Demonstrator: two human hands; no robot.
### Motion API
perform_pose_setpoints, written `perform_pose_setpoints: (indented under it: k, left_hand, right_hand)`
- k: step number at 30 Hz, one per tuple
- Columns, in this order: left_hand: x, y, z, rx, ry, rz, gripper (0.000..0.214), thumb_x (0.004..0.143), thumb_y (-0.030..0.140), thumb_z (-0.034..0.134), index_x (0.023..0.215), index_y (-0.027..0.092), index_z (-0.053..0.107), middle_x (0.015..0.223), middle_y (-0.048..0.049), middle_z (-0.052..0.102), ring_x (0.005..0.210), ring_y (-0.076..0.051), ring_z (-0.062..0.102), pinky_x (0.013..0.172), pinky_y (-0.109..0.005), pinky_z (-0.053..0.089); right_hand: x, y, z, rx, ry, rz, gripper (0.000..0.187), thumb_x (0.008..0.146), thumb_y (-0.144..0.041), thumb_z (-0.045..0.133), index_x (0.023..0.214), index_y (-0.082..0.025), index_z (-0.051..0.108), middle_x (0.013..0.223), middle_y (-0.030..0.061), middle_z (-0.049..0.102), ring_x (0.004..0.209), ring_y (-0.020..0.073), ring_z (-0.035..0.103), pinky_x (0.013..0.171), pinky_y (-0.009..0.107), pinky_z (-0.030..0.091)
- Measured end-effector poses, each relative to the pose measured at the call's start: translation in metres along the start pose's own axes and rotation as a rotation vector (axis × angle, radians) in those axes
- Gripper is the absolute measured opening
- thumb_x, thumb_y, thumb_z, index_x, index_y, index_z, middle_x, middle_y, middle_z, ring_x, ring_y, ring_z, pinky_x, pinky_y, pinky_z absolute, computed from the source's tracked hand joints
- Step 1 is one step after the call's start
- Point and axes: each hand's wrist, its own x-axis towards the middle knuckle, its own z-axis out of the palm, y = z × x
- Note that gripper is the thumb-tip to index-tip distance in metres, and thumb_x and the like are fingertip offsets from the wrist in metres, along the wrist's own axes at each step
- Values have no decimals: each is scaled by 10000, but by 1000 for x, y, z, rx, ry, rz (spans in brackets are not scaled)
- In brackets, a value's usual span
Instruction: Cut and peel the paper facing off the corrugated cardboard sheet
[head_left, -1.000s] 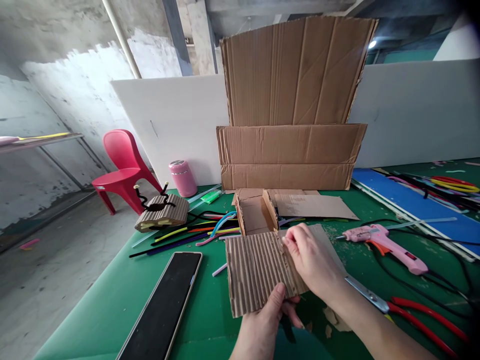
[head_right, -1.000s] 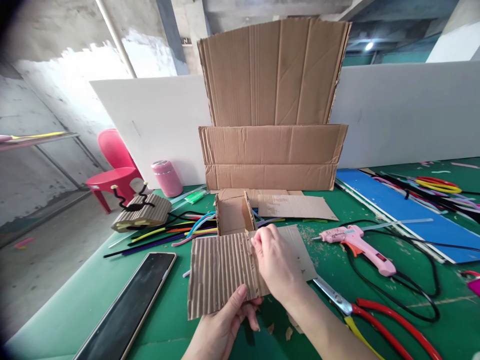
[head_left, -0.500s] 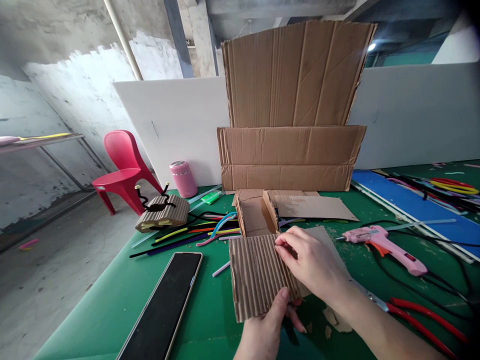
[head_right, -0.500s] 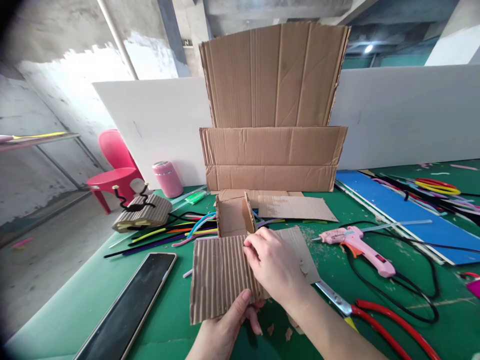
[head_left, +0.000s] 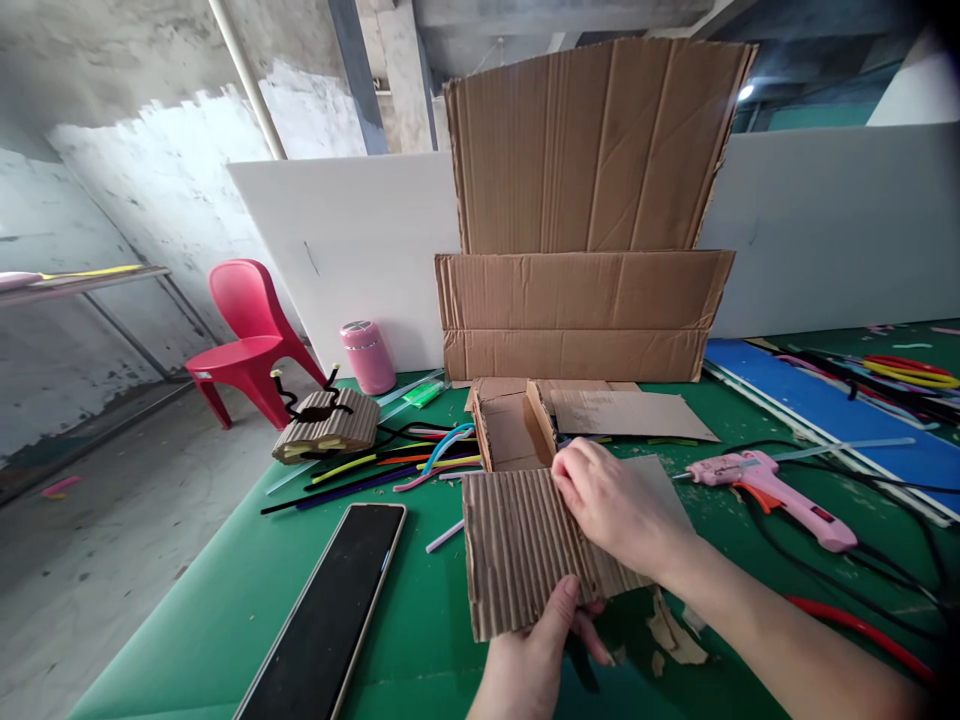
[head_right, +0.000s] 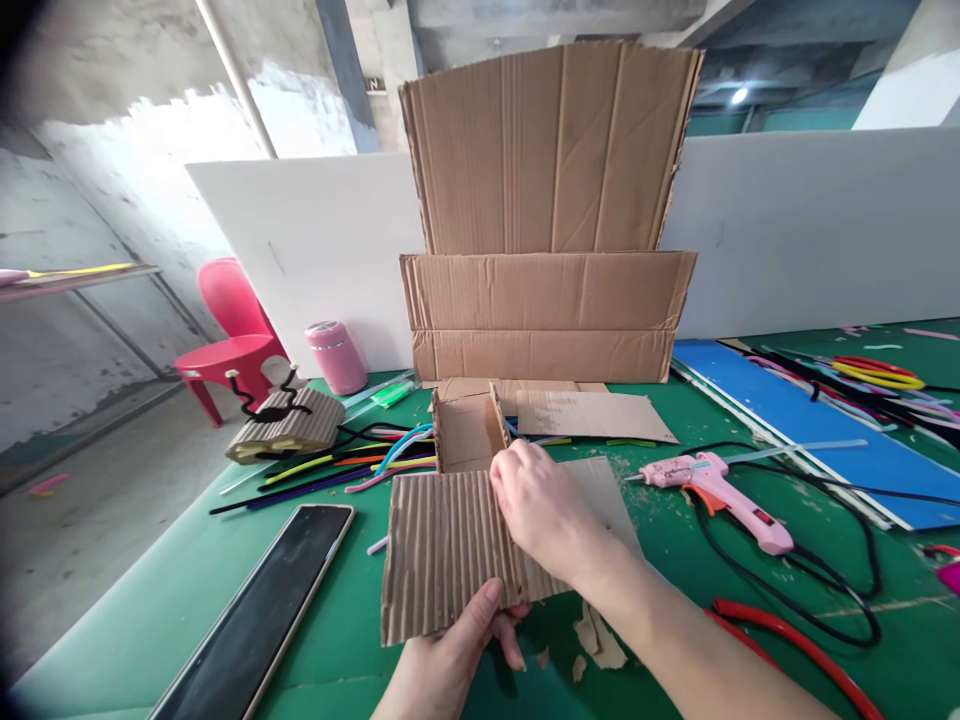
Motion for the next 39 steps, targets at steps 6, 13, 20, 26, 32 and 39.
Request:
perform_pose_setpoints:
  k: [6, 13, 20, 26, 32, 39]
  left_hand:
    - [2, -1, -1, -49, 1, -50, 268, 631, 361, 619, 657, 95, 602, 530, -44, 645, 348, -114, 512, 424, -264, 429]
    - [5, -6, -5, -32, -45, -8, 255, 669, 355, 582, 660, 101, 591, 592, -63, 652, 380, -117, 524, 441, -276, 441]
    - [-1, 3, 1, 32, -20, 39, 225, 668, 344, 583, 639, 123, 612, 500, -19, 609, 370, -119, 512, 433, -264, 437]
    - [-8, 12, 5, 167, 6, 31, 275, 640, 387, 595, 471, 171, 606, 423, -17, 579, 421, -147, 520, 469, -256, 446]
    - [-9, 10, 4, 219, 36, 77, 239, 643, 364, 598, 494, 178, 612, 447, -11, 584, 440, -150, 525, 509, -255, 452]
    - [-9, 18, 5, 152, -66, 28, 274, 707, 320, 546, 494, 154, 593, 427, -9, 558, 491, -145, 533, 595, -267, 459]
  right_hand:
    - [-5, 6, -4, 204, 62, 114, 135, 850, -155, 319, 822, -186, 448, 835, 39, 504, 714, 128, 513, 635, 250, 428]
    - [-18, -10, -8, 388, 6, 98, 148, 797, -124, 373, 805, -200, 500, 838, 24, 520, 708, 131, 517, 612, 252, 424]
    - [-21, -16, -10, 272, -81, 180, 118, 776, -145, 425, 774, -208, 525, 795, 11, 536, 679, 137, 524, 583, 251, 414]
    - [-15, -21, -16, 232, -146, 256, 140, 792, -181, 408, 713, -199, 523, 751, 27, 549, 666, 150, 534, 588, 274, 402]
    - [-19, -22, -1, 175, -81, 294, 147, 810, -219, 376, 696, -205, 466, 722, 24, 534, 621, 162, 524, 514, 273, 346]
    - [-21, -27, 12, 231, -14, 269, 142, 813, -195, 320, 691, -193, 391, 727, 50, 490, 646, 179, 495, 548, 292, 361]
